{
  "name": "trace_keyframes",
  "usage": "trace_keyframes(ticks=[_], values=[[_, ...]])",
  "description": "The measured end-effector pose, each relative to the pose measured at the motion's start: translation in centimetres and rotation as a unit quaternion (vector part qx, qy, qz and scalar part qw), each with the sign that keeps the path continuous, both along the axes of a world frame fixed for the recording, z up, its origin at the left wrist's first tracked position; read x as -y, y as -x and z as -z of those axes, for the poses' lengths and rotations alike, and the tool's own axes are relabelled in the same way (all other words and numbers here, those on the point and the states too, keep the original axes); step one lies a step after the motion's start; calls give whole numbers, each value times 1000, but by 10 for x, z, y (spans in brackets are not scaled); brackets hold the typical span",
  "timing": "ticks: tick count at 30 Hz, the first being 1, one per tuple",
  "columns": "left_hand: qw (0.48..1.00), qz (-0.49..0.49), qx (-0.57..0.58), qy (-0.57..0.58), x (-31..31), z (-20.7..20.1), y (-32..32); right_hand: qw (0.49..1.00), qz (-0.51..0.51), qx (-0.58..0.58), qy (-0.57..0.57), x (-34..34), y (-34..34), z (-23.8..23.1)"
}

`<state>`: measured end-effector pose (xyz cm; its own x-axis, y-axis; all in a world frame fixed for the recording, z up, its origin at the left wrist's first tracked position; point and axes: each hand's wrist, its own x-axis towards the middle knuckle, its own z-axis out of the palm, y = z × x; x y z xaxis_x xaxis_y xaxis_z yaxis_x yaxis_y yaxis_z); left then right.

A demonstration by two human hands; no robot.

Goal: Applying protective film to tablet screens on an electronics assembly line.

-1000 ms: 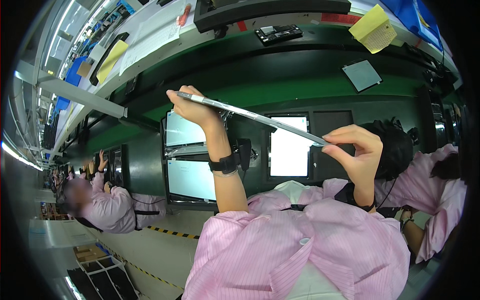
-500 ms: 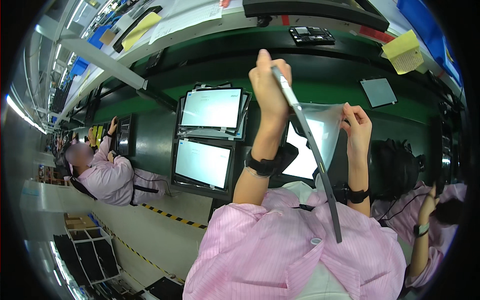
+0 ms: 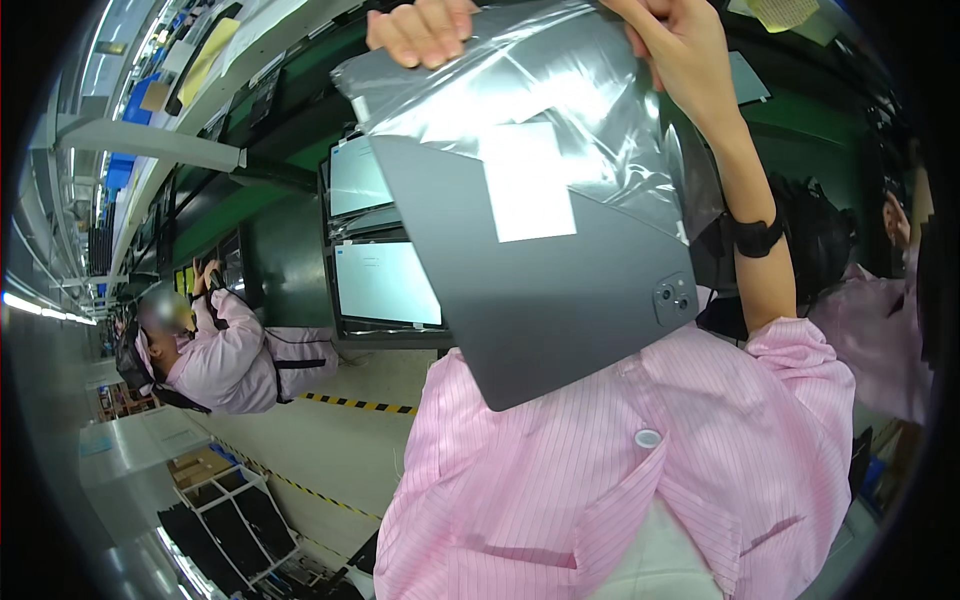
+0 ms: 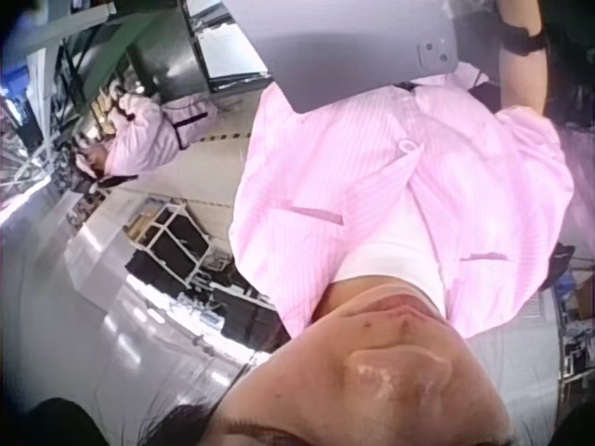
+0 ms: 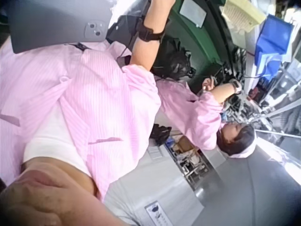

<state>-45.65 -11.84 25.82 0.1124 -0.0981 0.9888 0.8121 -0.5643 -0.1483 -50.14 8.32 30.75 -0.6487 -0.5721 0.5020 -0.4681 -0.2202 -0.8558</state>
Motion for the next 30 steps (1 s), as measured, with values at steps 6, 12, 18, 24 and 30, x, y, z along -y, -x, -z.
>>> trace_keyframes(ticks=[6, 12, 18, 24, 30], values=[[980, -56, 80, 176, 31, -9, -19, 991, 34, -14, 129, -19, -18, -11], [932, -189, 308, -14, 38, 14, -76, 948, -208, -238, 38, -100, -36, 31], [950, -107, 294, 1, 46, 44, -66, 954, -219, -183, 88, -97, -66, 52], [977, -67, 201, -4, 50, 96, -62, 950, -217, -205, 88, -96, -44, 49], [963, -60, 223, -137, 29, 133, -68, 957, -199, -193, 85, -95, -73, 41]])
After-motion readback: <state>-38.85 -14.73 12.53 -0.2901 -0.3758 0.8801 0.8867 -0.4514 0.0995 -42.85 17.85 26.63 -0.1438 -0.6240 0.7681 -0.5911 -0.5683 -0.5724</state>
